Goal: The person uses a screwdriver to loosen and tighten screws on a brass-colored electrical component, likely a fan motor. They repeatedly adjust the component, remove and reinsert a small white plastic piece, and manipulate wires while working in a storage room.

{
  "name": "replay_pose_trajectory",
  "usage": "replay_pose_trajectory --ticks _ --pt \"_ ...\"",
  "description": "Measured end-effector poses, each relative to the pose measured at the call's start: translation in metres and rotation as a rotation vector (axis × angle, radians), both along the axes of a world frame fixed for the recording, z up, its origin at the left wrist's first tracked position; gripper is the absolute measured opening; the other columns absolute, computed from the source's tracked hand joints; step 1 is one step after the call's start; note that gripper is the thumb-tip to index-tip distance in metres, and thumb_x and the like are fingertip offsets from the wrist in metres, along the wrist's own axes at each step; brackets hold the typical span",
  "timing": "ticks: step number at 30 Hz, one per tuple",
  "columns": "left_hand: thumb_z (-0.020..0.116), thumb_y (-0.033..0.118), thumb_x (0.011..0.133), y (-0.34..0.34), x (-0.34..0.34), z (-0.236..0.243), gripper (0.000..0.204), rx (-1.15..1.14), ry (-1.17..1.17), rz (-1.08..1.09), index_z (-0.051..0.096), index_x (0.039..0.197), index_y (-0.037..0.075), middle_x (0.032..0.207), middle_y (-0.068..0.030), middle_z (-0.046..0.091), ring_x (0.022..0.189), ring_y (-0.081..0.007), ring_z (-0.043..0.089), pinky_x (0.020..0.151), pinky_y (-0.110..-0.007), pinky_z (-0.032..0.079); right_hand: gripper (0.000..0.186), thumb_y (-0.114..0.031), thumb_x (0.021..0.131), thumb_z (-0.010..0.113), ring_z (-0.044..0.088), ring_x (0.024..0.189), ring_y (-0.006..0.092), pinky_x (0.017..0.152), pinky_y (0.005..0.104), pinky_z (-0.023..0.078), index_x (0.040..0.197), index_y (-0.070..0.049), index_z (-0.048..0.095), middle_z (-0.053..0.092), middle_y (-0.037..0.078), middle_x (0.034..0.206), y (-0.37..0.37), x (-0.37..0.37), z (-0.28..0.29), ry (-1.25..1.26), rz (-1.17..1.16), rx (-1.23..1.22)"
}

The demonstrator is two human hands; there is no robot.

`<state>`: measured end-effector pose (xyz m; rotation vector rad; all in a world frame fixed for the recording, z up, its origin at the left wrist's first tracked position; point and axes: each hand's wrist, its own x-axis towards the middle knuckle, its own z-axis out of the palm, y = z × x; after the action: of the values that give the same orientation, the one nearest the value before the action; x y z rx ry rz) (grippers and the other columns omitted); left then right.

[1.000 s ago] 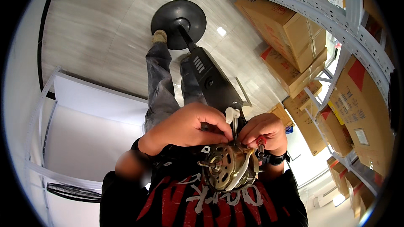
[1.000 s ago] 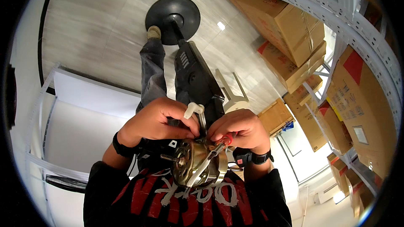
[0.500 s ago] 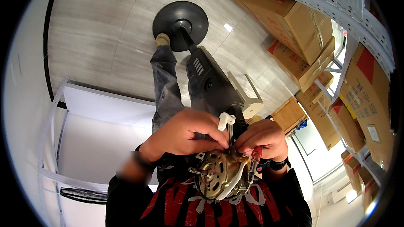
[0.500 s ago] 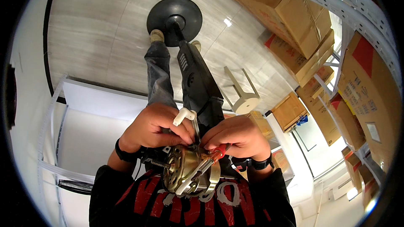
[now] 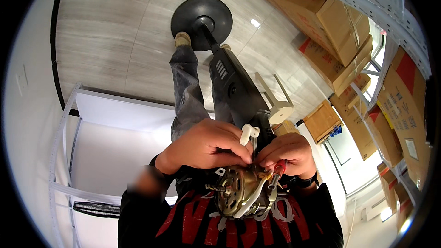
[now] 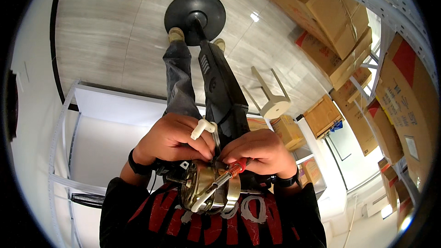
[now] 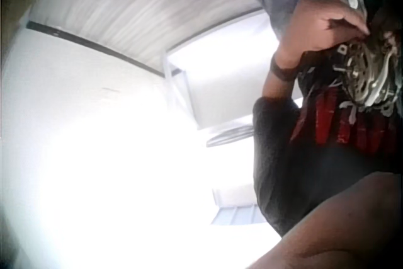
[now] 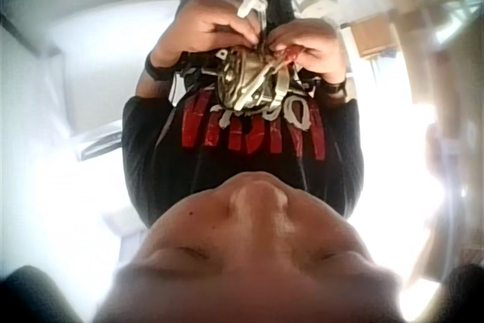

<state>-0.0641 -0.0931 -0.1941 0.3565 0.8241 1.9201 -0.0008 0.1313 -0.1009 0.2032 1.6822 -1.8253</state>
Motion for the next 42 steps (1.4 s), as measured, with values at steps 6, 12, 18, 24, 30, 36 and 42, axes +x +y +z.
replay_pose_trajectory --ticks 6,12,18,24,30,36,42 --pt "0.079 0.002 0.074 -0.002 0.001 0.002 0.015 -0.065 0.013 0.03 0.072 0.087 0.007 0.085 -0.0051 0.071 0.078 -0.0217 0.068 0.066 -0.03 0.052 0.011 -0.001 0.077 0.075 0.071 0.076 0.0271 0.063 0.0316 0.055 0.085 0.004 0.069 0.071 0.015 0.086 0.003 0.004 0.006 -0.09 -0.042 0.006" --pt "0.08 0.0 0.071 -0.008 -0.002 0.002 0.017 -0.117 -0.023 0.01 0.072 0.085 0.006 0.084 -0.0061 0.071 0.079 -0.0211 0.069 0.067 -0.03 0.053 0.014 -0.003 0.075 0.077 0.07 0.077 0.0266 0.064 0.0313 0.054 0.086 0.002 0.07 0.071 0.014 0.085 0.006 -0.002 0.002 -0.083 0.019 -0.021" --pt "0.08 0.003 0.074 -0.006 0.001 0.002 0.018 -0.096 0.037 0.016 0.075 0.091 0.008 0.09 -0.0058 0.072 0.081 -0.0212 0.069 0.069 -0.029 0.054 0.016 -0.003 0.074 0.078 0.07 0.075 0.0261 0.063 0.0311 0.054 0.088 0.001 0.071 0.071 0.012 0.086 0.005 -0.003 -0.002 -0.02 0.037 -0.022" --pt "0.079 0.002 0.076 -0.004 0.002 0.002 0.018 -0.079 -0.007 0.007 0.074 0.092 0.007 0.091 -0.0067 0.071 0.083 -0.0215 0.069 0.07 -0.029 0.054 0.016 -0.003 0.074 0.077 0.07 0.075 0.0262 0.062 0.0314 0.054 0.089 0.0 0.072 0.071 0.012 0.086 0.001 -0.004 0.0 -0.002 0.033 0.011" --pt "0.074 -0.003 0.078 -0.016 -0.003 0.009 0.013 -0.169 -0.061 0.004 0.07 0.09 0.002 0.087 -0.0087 0.069 0.079 -0.021 0.066 0.07 -0.029 0.05 0.014 0.0 0.075 0.075 0.069 0.075 0.0261 0.063 0.031 0.052 0.088 0.001 0.071 0.07 0.012 0.085 0.002 -0.004 0.006 0.028 0.035 0.078" --pt "0.059 -0.007 0.087 -0.038 0.005 0.029 0.013 -0.224 -0.269 0.107 0.064 0.096 -0.001 0.097 -0.0127 0.067 0.088 -0.0183 0.063 0.077 -0.029 0.049 0.013 0.001 0.078 0.074 0.066 0.081 0.0261 0.07 0.032 0.051 0.09 0.002 0.068 0.069 0.013 0.089 0.007 0.0 0.019 -0.082 0.052 0.089" --pt "0.055 -0.001 0.093 -0.054 0.011 0.061 0.013 -0.164 -0.157 0.253 0.056 0.106 0.001 0.109 -0.0156 0.066 0.119 -0.0296 0.055 0.105 -0.044 0.038 0.014 -0.006 0.083 0.072 0.06 0.077 0.0194 0.071 0.0295 0.047 0.094 0.001 0.066 0.067 0.009 0.089 0.009 -0.002 0.016 -0.162 0.149 0.092"
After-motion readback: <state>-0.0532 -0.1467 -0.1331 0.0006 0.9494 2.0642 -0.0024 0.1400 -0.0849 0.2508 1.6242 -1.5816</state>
